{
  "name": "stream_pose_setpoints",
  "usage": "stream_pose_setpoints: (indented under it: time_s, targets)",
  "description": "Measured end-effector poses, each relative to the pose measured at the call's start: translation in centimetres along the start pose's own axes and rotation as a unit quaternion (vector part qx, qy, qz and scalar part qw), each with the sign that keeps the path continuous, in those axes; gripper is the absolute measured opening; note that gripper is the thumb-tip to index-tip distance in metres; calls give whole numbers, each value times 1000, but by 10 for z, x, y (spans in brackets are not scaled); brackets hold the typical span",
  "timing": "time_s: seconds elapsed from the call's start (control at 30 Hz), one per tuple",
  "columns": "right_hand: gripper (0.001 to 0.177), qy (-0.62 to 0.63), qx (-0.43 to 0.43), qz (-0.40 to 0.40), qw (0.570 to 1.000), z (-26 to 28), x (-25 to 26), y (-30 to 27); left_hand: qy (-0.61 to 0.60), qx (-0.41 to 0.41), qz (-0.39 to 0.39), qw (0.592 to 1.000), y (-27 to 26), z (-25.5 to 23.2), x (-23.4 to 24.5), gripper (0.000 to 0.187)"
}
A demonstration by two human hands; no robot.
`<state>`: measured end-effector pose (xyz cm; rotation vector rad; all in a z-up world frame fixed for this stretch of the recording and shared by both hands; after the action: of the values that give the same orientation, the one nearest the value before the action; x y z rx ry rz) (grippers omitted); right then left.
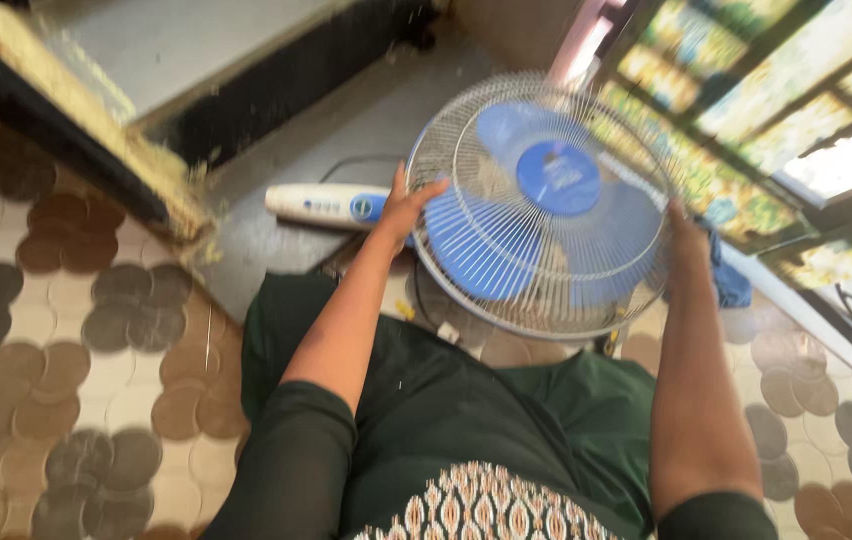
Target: The person reassembles a disassembled electric fan by attaching the front wire grille to the fan head. They align the grille with the fan blades and motor housing, then rotate and press it to secure it in place.
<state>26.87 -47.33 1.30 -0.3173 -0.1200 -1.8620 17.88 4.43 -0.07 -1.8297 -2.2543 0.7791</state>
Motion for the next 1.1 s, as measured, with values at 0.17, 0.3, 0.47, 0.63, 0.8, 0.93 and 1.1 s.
stream_pose_setpoints:
  time_s: [0.17,0.3,0.47,0.63,0.8,0.93,1.1]
  targets:
    - [77,-53,0,-68,996,29,0,-67,21,12,56,998,28,-23,-1,129]
    - [68,-256,43,-82,962,58,6,-94,66,14,2,998,35,-37,8,119]
    - [60,-280,207,-16,937,75,3,-73,2,-154,-164,974,-34,-20,26,93]
    - [88,-244,250,9,937,74,10,-26,-25,-226,-120,966,-100,41,-17,78]
    - [96,37,50,49,997,42,-9,7,46,-171,-194,965,-88,48,-16,66]
    - [91,69,105,56,991,35,-19,-10,50,-141,-225,963,-53,44,7,64]
    - [90,122,94,-11,988,13,-19,-38,-14,-192,-121,974,4,32,30,55]
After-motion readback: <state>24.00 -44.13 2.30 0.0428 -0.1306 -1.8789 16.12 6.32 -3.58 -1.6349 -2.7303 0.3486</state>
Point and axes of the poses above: each hand's wrist, its own y-axis towards the middle knuckle, its own x-axis out of the back of the hand, z = x × y, the point moved 10 cm from there along y, towards the middle knuckle, and after that the axes turned 15 degrees about x, right-handed, at the moved point
